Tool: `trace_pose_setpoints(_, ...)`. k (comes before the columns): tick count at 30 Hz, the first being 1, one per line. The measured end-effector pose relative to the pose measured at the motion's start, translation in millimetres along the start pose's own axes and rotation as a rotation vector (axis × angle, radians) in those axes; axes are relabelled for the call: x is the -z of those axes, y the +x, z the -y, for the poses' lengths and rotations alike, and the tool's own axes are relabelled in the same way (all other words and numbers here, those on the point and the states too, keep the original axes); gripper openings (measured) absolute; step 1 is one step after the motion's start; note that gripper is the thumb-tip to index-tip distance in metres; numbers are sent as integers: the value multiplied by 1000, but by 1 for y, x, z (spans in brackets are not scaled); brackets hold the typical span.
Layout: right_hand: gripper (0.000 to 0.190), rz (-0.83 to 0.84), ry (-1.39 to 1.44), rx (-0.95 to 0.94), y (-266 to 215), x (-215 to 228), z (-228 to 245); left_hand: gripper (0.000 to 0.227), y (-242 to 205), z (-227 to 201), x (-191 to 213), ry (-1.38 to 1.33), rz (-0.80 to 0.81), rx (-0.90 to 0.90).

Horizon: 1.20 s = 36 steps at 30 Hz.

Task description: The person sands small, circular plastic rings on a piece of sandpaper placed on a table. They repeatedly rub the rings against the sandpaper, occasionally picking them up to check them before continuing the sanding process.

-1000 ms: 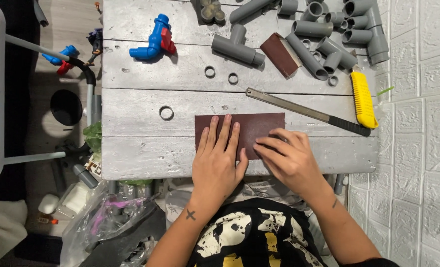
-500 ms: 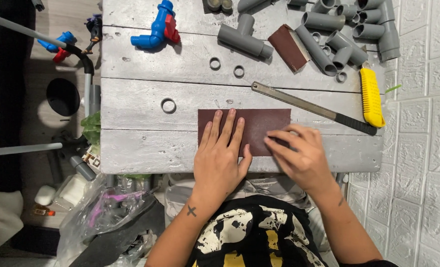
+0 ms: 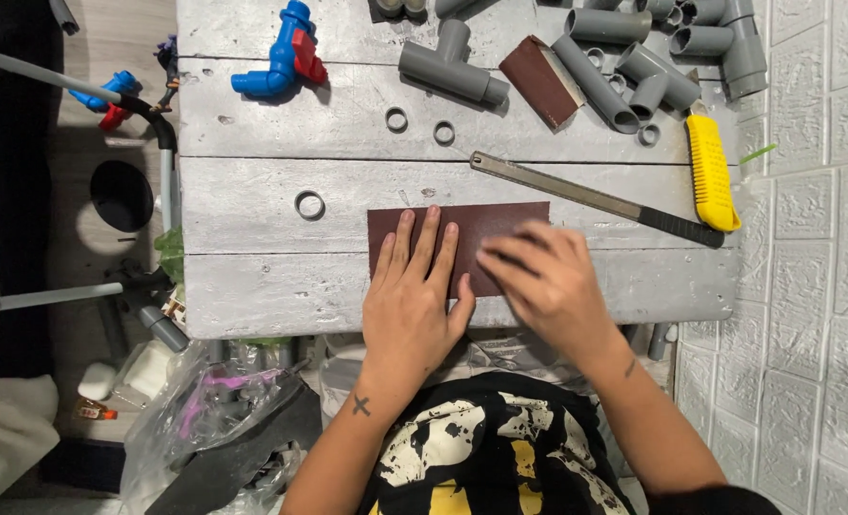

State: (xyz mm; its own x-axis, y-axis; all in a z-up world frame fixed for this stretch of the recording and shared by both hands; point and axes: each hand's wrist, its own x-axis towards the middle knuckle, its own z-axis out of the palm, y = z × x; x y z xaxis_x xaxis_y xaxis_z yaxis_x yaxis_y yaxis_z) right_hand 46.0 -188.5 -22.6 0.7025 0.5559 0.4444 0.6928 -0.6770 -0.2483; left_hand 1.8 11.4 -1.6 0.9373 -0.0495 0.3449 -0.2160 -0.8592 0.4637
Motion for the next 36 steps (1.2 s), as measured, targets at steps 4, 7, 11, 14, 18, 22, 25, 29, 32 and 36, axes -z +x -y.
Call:
trace_pose_setpoints(4, 18, -21, -75, -48, 11, 30, -1, 51, 2, -1, 2, -16, 3, 8)
trace_pose_setpoints(7, 19, 9, -40, -74, -32, 16, -4, 52, 2, -1, 1, -14, 8, 8)
trace_pose_setpoints(11, 18, -33, 0, -35, 5, 2, 5, 52, 2, -2, 2, -1, -4, -3)
trace_pose_setpoints(14, 17, -69, -41, -24, -1, 6, -12, 51, 3, -2, 3, -9, 1, 3)
trace_pose_setpoints(18, 22, 14, -17, -107, -23, 11, 4, 50, 3, -5, 4, -19, 3, 8)
trace_pose_setpoints(22, 15, -34, -5, -25, 10, -7, 2, 50, 4, -3, 5, -13, 0, -1)
trace_pose_setpoints(25, 18, -46, -80, -71, 5, 13, -6, 50, 4, -4, 5, -19, -4, 3)
trace_pose_setpoints(29, 19, -1, -27, -85, -19, 8, 6, 49, 5, -5, 6, -24, -2, 7)
trace_pose_setpoints(32, 18, -5, 32, -42, 6, 4, 12, 50, 4, -5, 6, -24, -5, 1)
trace_pose_setpoints(36, 19, -25, -43, -95, -2, 11, -7, 50, 6, -4, 6, -35, 1, 10)
